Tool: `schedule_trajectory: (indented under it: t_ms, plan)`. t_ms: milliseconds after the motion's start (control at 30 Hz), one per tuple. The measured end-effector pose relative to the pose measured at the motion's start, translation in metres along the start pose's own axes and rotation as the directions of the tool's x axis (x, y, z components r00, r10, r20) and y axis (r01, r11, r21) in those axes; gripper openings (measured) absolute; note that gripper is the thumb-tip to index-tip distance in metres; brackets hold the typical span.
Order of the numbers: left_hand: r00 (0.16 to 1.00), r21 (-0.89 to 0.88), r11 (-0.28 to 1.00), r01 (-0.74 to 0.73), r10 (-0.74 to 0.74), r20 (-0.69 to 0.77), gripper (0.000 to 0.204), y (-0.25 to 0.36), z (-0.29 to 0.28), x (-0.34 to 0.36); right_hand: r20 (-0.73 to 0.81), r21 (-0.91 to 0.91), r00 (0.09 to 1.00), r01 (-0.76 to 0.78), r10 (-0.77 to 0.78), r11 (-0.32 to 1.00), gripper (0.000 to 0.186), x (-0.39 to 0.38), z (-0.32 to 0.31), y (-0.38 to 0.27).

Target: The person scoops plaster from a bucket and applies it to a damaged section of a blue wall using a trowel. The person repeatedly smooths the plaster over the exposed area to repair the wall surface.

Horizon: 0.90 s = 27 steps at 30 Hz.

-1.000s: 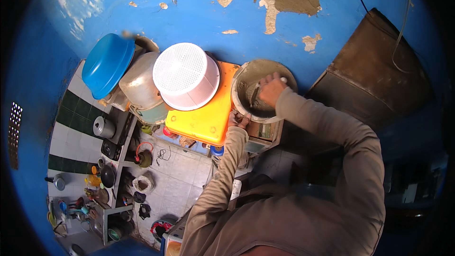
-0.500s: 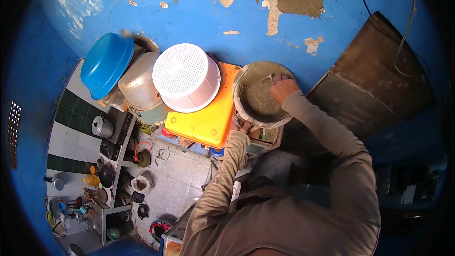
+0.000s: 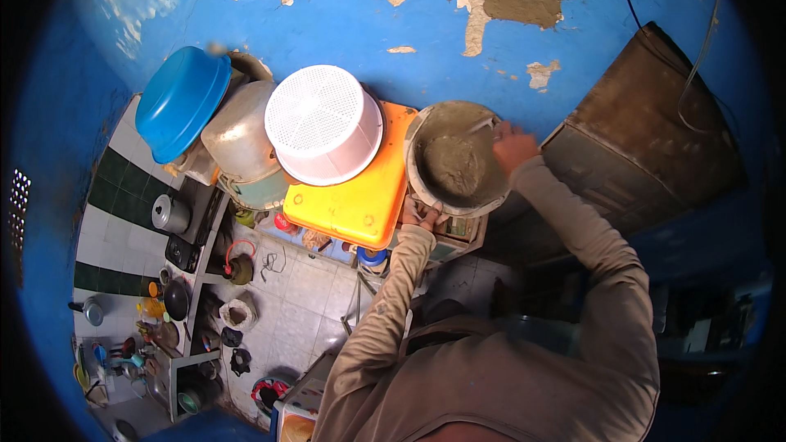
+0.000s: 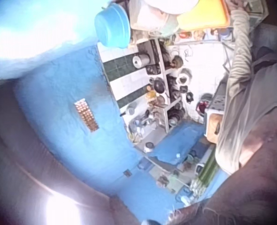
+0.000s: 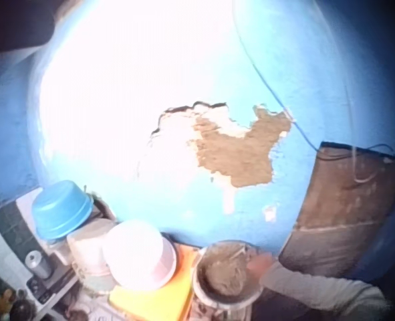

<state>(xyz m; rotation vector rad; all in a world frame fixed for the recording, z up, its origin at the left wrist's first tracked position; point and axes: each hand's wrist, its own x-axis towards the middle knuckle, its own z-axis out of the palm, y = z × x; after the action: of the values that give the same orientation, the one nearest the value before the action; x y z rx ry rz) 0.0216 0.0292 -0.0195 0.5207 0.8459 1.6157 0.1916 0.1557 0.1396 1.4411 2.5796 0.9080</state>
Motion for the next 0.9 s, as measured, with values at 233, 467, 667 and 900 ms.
schedule_trajectory:
  t_ms: [233, 467, 667, 900]
  plan:
    - [1.0, 0.015, 1.0, -0.021, 0.021, 0.003, 0.043, -0.003, -0.005, -0.001, 0.427, 0.231, 0.887, 0.079, -0.174, 0.97, 0.014, -0.011, 0.001, -0.05]
    - [1.0, 0.04, 0.999, -0.026, 0.026, -0.002, 0.046, -0.001, 0.0, -0.006, 0.253, 0.227, 0.965, 0.009, -0.068, 0.974, 0.017, -0.002, 0.007, -0.02]
    - [0.999, 0.053, 0.998, -0.035, 0.037, -0.025, 0.047, -0.002, 0.001, -0.003, 0.336, 0.224, 0.905, 0.192, -0.26, 0.956, 0.017, -0.017, -0.005, -0.025]
    - [0.999, 0.025, 0.999, -0.036, 0.036, 0.014, 0.047, -0.009, -0.004, -0.003, 0.159, 0.084, 0.968, 0.182, -0.193, 0.98, 0.015, -0.002, -0.005, -0.024]
